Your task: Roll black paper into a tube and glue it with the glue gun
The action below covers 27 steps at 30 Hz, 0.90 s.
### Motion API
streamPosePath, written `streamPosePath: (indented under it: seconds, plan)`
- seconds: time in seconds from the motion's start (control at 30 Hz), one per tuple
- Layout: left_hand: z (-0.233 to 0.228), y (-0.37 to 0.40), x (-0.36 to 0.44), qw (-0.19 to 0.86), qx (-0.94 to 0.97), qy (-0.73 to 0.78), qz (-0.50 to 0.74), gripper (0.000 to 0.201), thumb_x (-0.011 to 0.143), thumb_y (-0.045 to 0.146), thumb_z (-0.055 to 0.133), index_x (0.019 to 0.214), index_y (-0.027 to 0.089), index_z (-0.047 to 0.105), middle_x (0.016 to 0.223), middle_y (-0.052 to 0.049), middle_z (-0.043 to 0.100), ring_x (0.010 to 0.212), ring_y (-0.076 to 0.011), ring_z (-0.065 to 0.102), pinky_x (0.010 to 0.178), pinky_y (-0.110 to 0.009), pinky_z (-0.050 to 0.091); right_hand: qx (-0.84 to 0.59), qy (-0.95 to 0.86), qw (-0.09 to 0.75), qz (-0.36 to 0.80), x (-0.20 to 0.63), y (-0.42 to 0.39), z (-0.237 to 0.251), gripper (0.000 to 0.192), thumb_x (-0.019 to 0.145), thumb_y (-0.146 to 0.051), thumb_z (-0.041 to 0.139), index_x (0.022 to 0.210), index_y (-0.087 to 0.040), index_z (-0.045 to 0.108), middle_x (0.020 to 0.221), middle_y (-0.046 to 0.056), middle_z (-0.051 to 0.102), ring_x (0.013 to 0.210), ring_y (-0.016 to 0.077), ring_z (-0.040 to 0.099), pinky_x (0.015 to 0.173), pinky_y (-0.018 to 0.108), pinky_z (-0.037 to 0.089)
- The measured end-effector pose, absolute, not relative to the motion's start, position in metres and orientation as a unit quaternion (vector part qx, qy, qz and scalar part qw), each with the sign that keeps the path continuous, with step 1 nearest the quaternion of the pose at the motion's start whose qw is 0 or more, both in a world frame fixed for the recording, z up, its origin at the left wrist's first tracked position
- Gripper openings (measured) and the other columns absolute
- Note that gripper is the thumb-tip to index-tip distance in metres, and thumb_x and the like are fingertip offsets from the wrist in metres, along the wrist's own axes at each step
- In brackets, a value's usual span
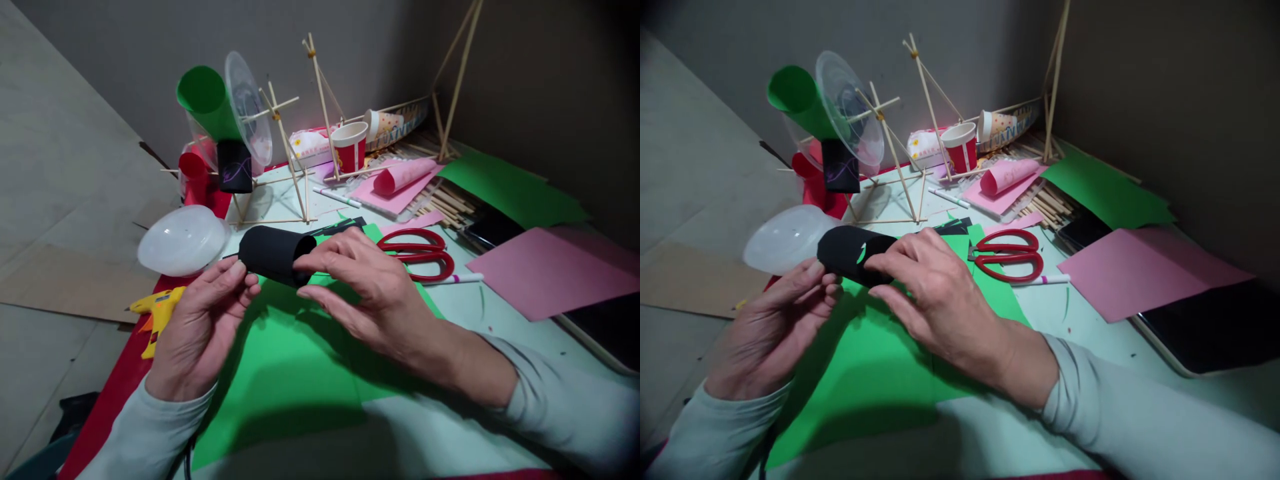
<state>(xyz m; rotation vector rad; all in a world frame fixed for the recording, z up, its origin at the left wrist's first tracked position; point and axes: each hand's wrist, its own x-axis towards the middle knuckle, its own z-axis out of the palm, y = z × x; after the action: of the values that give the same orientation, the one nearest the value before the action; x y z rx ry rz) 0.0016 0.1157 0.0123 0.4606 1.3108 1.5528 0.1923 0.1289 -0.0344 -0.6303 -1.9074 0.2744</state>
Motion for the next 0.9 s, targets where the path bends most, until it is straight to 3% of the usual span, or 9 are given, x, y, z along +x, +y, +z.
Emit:
streamPosePath:
  seconds: [0.33, 0.5, 0.7, 0.9]
  plan:
    - [0.01, 0.111, 0.006, 0.514, 0.222, 0.547, 0.622, 0.022, 0.083, -0.006, 0.06, 0.073, 0.007, 0.074, 0.066, -0.002, 0.067, 0.053, -0.0097, 0.067, 0.052, -0.014, 0.06, -0.256, -0.791, 0.544, 0.109, 0.19, 0.131, -0.038, 0.009, 0.092, -0.009, 0.068, 0.095, -0.006, 0.076, 0.084, 0.01, 0.073, 0.08, 0.0182, 0.064, 0.077, 0.033, 0.051]
    - [0.006, 0.109, 0.004, 0.526, 0.255, 0.533, 0.612, 0.009, 0.073, 0.001, 0.075, 0.074, 0.009, 0.075, 0.067, -0.002, 0.068, 0.057, -0.0099, 0.068, 0.053, -0.012, 0.059, -0.282, -0.777, 0.55, 0.115, 0.189, 0.131, -0.041, 0.005, 0.091, -0.01, 0.068, 0.089, -0.009, 0.072, 0.078, 0.008, 0.072, 0.073, 0.0164, 0.064, 0.071, 0.031, 0.051]
    - [0.001, 0.108, 0.003, 0.533, 0.266, 0.515, 0.616, 0.026, 0.052, 0.009, 0.093, 0.073, 0.01, 0.077, 0.063, -0.002, 0.071, 0.057, -0.0118, 0.069, 0.056, -0.013, 0.059, -0.289, -0.774, 0.55, 0.121, 0.189, 0.13, -0.041, 0.007, 0.091, -0.011, 0.067, 0.087, -0.017, 0.066, 0.076, 0.003, 0.069, 0.071, 0.0151, 0.062, 0.068, 0.029, 0.05]
    - [-0.004, 0.106, 0.001, 0.501, 0.331, 0.494, 0.629, 0.019, 0.061, 0.017, 0.092, 0.074, 0.018, 0.079, 0.061, 0.0, 0.072, 0.057, -0.0121, 0.071, 0.06, -0.015, 0.06, -0.302, -0.785, 0.522, 0.144, 0.19, 0.127, -0.04, 0.01, 0.092, -0.012, 0.064, 0.082, -0.016, 0.065, 0.074, 0.004, 0.063, 0.071, 0.0147, 0.06, 0.066, 0.026, 0.049]
